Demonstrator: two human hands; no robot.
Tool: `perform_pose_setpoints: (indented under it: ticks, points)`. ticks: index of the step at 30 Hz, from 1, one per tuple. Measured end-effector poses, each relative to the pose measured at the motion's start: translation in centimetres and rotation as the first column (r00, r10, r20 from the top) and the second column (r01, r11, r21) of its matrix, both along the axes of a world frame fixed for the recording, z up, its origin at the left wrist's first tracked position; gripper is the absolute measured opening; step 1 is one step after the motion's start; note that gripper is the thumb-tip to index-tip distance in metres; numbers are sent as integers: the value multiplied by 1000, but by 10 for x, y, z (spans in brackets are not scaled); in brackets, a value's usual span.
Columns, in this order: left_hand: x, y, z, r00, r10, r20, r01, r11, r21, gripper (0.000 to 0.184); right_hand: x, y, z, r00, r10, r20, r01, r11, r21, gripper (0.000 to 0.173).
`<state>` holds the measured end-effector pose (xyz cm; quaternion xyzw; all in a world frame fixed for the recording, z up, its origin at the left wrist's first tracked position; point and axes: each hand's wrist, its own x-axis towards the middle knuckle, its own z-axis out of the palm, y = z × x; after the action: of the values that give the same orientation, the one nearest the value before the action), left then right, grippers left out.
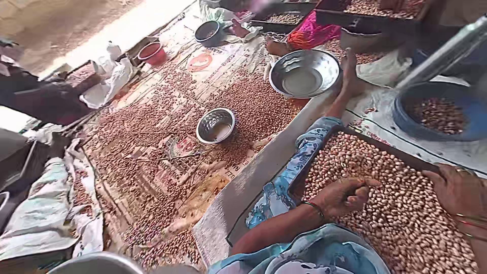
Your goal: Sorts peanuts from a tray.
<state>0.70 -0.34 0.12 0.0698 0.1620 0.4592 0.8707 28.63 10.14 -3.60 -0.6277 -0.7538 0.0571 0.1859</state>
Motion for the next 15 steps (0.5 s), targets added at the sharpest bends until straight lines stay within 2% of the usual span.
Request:
perform_pose_setpoints:
  ticks: [3,5,7,9,11,12,13,15]
  points:
    - [1,-3,-4,998,1,-61,0,1000,5,37,-16,-11,7,998,4,-55,1,996,88,32]
    - [-3,-5,-10,999,37,-38,-38,999,-2,37,-45,-26,5,983,125,-133,-110,987,118,27]
    - [-6,-6,-14,996,82,40,-81,997,-15,35,-78,-51,-1,917,261,-303,-298,951,-80,24]
    - [-8,-8,-16,987,117,115,-113,993,-36,30,-92,-81,-8,833,389,-394,-513,809,-288,28]
    - [-13,-10,-18,979,125,158,-119,992,-44,24,-79,-110,-9,769,506,-391,-633,692,-348,23]
    - [-17,-12,-18,977,125,171,-118,992,-46,21,-64,-119,-2,777,531,-339,-629,671,-392,24]
    - [-21,-13,-19,976,120,181,-114,993,-44,19,-48,-123,15,825,498,-268,-561,665,-492,25]
    - [-29,-20,-20,979,84,188,-81,996,-24,14,-16,-123,49,941,331,-65,-291,698,-655,23]
